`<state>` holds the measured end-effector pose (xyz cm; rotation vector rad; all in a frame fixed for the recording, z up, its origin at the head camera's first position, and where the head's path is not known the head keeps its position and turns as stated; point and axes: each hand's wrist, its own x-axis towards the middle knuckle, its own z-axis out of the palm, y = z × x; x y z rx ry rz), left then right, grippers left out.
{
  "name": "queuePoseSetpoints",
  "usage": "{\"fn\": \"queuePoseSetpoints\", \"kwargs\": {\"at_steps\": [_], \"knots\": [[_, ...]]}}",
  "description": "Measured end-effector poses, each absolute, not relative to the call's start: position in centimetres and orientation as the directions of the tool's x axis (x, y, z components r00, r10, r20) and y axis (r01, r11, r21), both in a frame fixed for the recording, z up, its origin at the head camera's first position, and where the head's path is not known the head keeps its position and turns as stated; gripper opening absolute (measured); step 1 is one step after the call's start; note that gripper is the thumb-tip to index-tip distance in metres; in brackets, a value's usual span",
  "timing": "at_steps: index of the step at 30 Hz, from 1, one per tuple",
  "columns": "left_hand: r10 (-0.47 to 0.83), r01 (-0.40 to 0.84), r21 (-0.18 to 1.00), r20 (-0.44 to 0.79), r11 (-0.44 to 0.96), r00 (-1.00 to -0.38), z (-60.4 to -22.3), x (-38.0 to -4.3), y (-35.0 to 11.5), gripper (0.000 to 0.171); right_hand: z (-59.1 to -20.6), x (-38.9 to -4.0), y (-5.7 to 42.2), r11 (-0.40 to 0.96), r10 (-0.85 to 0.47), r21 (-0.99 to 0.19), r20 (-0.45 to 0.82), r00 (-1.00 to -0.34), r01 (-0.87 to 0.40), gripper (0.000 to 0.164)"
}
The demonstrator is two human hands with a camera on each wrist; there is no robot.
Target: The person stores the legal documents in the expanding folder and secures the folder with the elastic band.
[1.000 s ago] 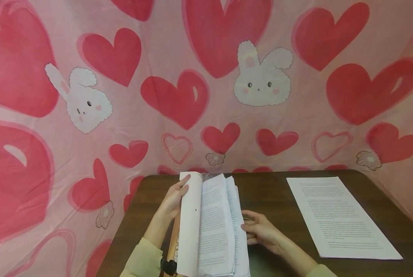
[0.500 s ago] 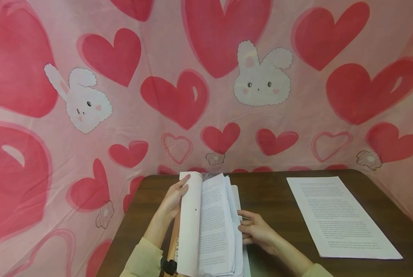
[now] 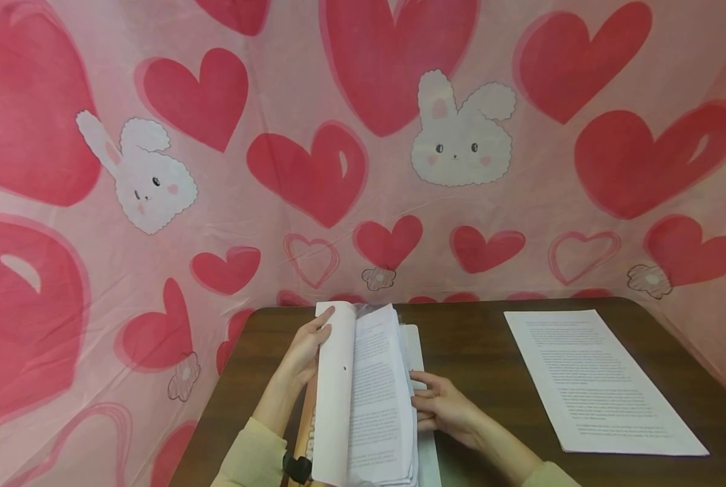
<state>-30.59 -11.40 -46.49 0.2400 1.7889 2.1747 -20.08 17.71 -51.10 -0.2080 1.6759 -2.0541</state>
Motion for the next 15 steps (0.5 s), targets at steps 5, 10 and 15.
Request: {"fn": "queuePoseSetpoints", "kwargs": {"at_steps": [5,10,15], "knots": [[0.334,-0.134,0.978,-0.073,-0.162,-0.940,-46.5,-30.6,-11.4,0.059,-51.6,-20.2,17.3,-0.159,-0.464,-0.951,-0.165,-0.870,0.265,0.070],[0.338,-0.143,0.978,-0.084,-0.155,-0.938,-46.4,-30.5,-11.3,0.059,-52.0,-20.2,16.9,-0.176,-0.456,-0.945,-0.170,-0.874,0.275,0.070],[0.344,-0.138,0.979,-0.079,-0.152,-0.936,-46.5,-30.5,-11.3,0.059,-52.4,-20.1,16.6,-0.161,-0.438,-0.947,-0.185,-0.880,0.279,0.070]]}}
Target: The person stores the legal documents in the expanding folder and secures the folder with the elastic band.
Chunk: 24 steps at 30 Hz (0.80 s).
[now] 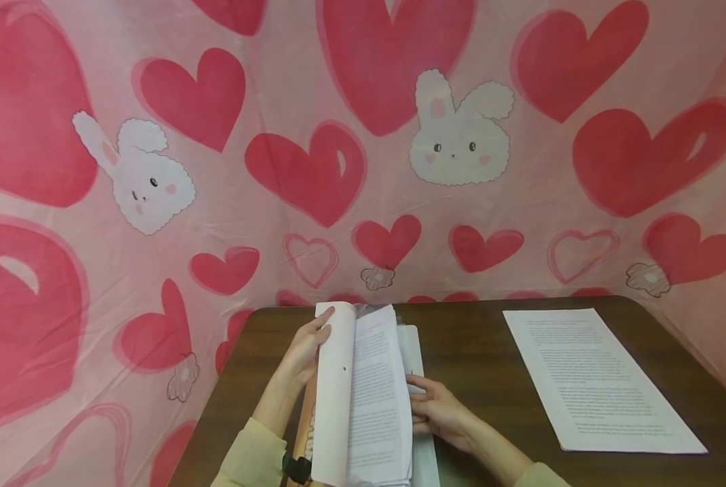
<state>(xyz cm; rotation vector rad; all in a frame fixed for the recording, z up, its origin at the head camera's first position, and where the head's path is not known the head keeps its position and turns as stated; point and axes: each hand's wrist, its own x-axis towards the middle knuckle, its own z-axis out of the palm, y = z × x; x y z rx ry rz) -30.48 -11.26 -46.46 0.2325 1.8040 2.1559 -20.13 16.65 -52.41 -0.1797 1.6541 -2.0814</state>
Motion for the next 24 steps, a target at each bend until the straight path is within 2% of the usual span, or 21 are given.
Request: {"fn": "queuePoseSetpoints", "kwargs": {"at_steps": [11,16,24], "knots": [[0.355,-0.144,0.978,-0.083,-0.149,-0.931,-46.5,-30.5,-11.5,0.059,-52.5,-19.7,16.9,-0.129,-0.418,-0.954,-0.196,-0.887,0.271,0.073],[0.358,-0.150,0.979,-0.090,-0.141,-0.929,-46.6,-30.6,-11.7,0.059,-52.0,-19.7,18.6,-0.102,-0.426,-0.959,-0.200,-0.882,0.266,0.068],[0.355,-0.149,0.976,-0.086,-0.156,-0.931,-46.7,-30.5,-11.7,0.059,-51.5,-19.6,21.8,-0.137,-0.466,-0.964,-0.140,-0.874,0.227,0.063]]}}
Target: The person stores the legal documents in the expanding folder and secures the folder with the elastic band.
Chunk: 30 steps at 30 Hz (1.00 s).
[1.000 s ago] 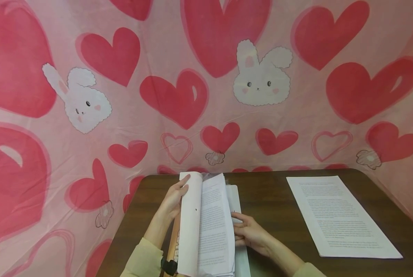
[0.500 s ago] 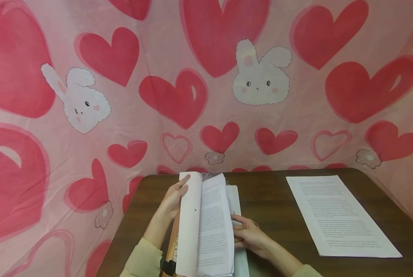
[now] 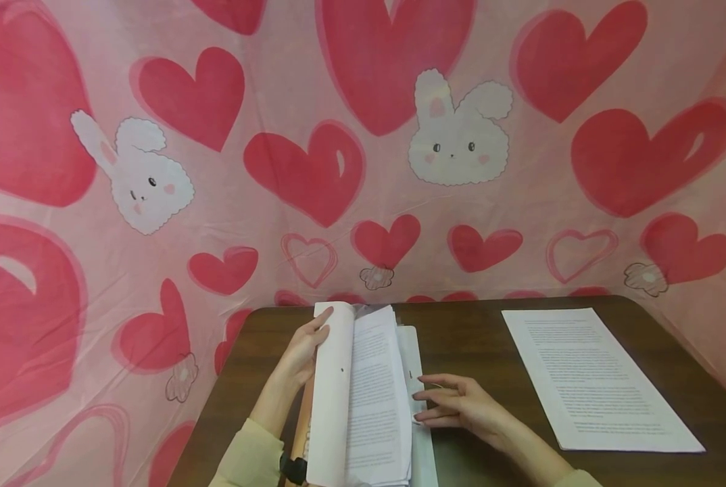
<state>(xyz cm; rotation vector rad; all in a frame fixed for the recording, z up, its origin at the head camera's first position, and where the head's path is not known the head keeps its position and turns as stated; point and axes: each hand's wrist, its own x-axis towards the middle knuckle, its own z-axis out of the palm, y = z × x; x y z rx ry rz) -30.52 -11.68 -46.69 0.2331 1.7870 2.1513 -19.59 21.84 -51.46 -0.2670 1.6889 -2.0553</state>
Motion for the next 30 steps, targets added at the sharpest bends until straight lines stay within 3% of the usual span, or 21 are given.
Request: {"fn": "queuePoseSetpoints", "kwargs": {"at_steps": [10,16,20,24,30], "knots": [[0.350,-0.149,0.976,-0.086,-0.158,-0.933,-46.9,-30.5,-11.9,0.059,-51.4,-19.7,25.8,-0.033,-0.435,-0.997,-0.047,-0.899,0.068,0.052],[0.362,-0.149,0.976,-0.083,-0.157,-0.928,-46.9,-30.6,-11.8,0.059,-51.5,-19.7,27.8,0.200,-0.244,-0.977,0.027,-0.969,-0.077,0.047],[0.373,-0.152,0.977,-0.085,-0.152,-0.924,-46.9,-30.7,-11.8,0.060,-51.7,-19.6,29.0,0.453,-0.094,-0.872,0.162,-0.982,-0.187,0.036],[0.371,-0.145,0.978,-0.080,-0.152,-0.925,-46.8,-30.6,-11.7,0.059,-51.6,-19.4,30.1,0.625,-0.001,-0.756,0.248,-0.969,-0.194,0.033],[0.360,-0.144,0.977,-0.079,-0.155,-0.930,-46.8,-30.6,-11.6,0.059,-51.1,-18.9,31.9,0.685,0.053,-0.715,0.244,-0.968,-0.143,0.040]]}}
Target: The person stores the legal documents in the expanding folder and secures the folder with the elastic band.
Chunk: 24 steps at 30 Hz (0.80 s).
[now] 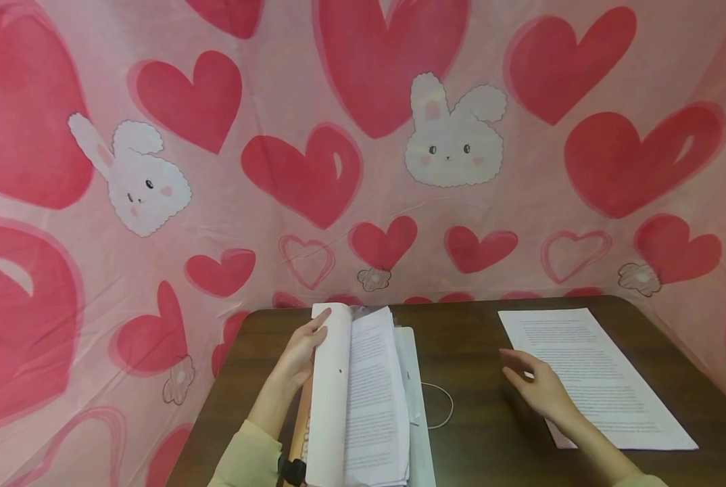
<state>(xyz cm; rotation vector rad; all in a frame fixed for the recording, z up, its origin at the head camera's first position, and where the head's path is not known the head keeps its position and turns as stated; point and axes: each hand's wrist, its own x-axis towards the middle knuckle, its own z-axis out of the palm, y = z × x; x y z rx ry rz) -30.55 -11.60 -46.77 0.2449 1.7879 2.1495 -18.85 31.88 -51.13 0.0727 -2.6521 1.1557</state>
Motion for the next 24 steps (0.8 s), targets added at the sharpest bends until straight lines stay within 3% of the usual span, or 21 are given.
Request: {"fn": "queuePoseSetpoints", "kwargs": {"at_steps": [6,16,24], "knots": [[0.359,-0.145,0.977,-0.080,-0.159,-0.930,-46.7,-30.6,-11.7,0.059,-50.9,-18.9,34.1,0.785,0.118,-0.616,0.257,-0.959,-0.069,0.047],[0.348,-0.142,0.979,-0.084,-0.144,-0.934,-46.8,-30.6,-11.7,0.058,-51.7,-19.2,38.4,0.887,0.145,-0.457,0.419,-0.896,-0.071,0.051],[0.373,-0.141,0.980,-0.079,-0.142,-0.925,-46.6,-30.6,-11.7,0.059,-51.8,-18.9,41.8,0.896,0.194,-0.444,0.341,-0.920,0.024,0.056]]}}
